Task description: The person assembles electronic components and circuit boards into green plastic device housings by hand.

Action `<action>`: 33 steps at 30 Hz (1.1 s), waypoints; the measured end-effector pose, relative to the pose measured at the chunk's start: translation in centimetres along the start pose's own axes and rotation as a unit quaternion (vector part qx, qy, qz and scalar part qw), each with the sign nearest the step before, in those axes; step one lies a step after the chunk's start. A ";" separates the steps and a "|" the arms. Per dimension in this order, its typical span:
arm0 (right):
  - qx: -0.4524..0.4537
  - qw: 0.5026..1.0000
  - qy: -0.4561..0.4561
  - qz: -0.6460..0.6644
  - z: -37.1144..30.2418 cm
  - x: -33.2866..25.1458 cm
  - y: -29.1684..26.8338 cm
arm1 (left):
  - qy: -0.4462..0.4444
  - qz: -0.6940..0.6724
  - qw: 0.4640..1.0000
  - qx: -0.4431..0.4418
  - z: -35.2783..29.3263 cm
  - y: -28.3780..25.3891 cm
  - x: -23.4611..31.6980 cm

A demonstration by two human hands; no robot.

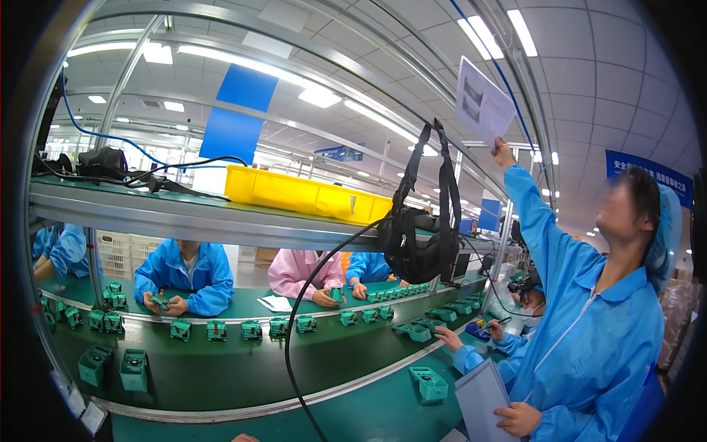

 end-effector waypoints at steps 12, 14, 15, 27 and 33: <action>-0.005 1.000 0.007 0.009 4.3 0.1 -0.7 | 0.003 -0.024 1.000 -0.012 0.2 -0.3 0.4; -0.006 1.000 0.008 0.010 5.4 0.2 -1.0 | -0.004 -0.023 1.000 0.001 0.2 -0.5 0.4; -0.007 1.000 0.010 0.011 5.4 0.3 -1.0 | -0.010 -0.023 1.000 0.014 0.2 -0.6 0.3; -0.009 1.000 0.021 0.018 9.1 1.4 -2.6 | 0.008 0.032 0.998 0.055 -0.2 -1.3 0.9; -0.004 0.999 0.040 -0.002 9.4 1.6 -2.9 | 0.010 0.054 0.998 0.040 0.4 -1.7 0.2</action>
Point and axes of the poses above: each hand's wrist, its own z-axis towards the middle knuckle, its own y-axis out of the palm, x = y × z, the point moved 10 cm from there along z, towards the middle knuckle, and after that the axes turned 14 degrees about x, right-handed, at the moved point
